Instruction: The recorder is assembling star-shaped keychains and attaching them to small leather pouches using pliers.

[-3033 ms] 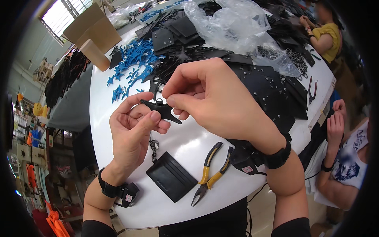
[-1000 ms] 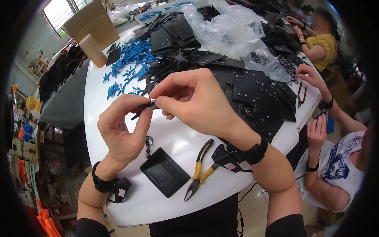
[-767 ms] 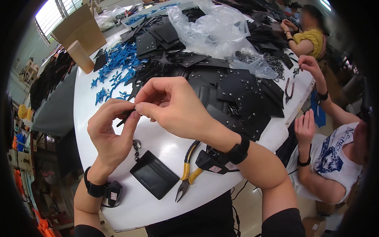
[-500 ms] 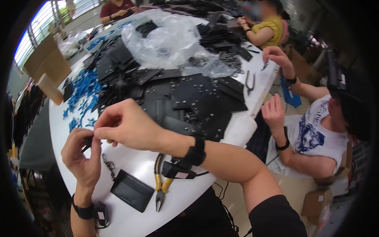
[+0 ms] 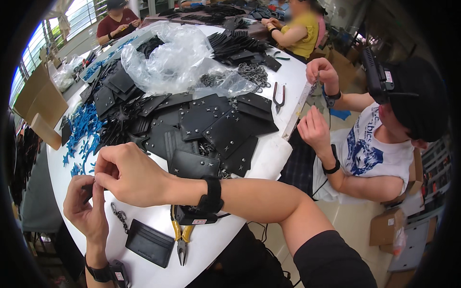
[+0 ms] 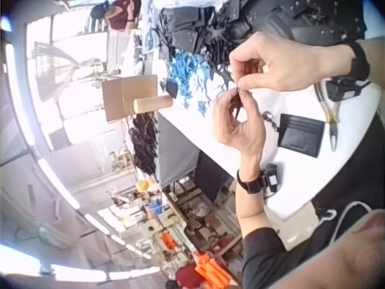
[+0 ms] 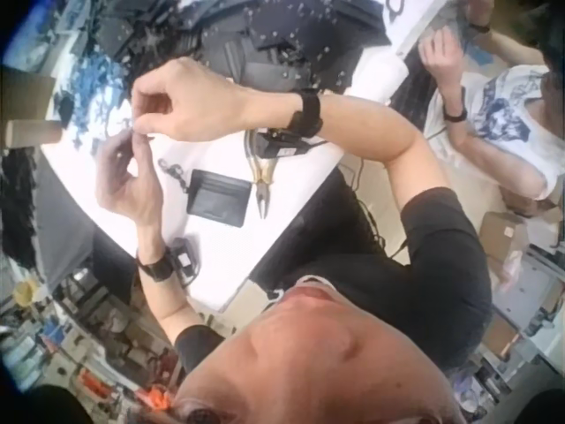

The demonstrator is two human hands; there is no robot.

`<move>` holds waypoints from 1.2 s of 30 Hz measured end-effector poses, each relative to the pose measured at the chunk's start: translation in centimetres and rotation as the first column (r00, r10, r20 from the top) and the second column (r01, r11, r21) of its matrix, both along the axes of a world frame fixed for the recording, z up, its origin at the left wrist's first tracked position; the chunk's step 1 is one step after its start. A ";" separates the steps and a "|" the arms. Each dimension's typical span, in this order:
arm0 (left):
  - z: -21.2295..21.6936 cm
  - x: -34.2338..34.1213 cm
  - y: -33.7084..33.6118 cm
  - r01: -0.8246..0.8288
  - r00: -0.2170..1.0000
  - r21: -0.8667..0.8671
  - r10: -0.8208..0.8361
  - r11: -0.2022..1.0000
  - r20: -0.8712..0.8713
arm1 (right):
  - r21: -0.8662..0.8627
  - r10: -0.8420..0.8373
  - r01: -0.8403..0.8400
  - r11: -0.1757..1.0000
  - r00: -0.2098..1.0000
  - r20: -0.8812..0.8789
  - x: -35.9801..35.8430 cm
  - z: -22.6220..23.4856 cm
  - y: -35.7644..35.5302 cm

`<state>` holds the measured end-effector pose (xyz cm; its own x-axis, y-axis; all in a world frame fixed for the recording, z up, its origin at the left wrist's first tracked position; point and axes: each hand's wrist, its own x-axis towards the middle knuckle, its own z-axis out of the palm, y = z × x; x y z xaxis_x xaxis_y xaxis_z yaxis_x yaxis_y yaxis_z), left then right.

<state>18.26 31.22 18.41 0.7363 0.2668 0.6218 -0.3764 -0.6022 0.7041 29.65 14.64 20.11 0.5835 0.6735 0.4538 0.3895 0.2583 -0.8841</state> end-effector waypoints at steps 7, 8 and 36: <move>0.9 0.3 0.7 -0.016 0.999 0.170 0.010 0.985 0.038 | 0.090 -0.190 0.173 0.981 0.948 0.255 -0.3 -1.2 1.2; 1.0 0.2 0.9 0.015 0.999 0.169 -0.022 0.986 0.037 | 0.130 -0.228 0.197 0.972 0.927 0.297 -0.1 -1.5 1.6; 0.7 0.9 8.0 0.621 0.644 0.128 -0.411 0.773 -0.645 | -0.569 0.350 -0.244 0.785 0.933 0.084 -1.0 -0.4 -0.2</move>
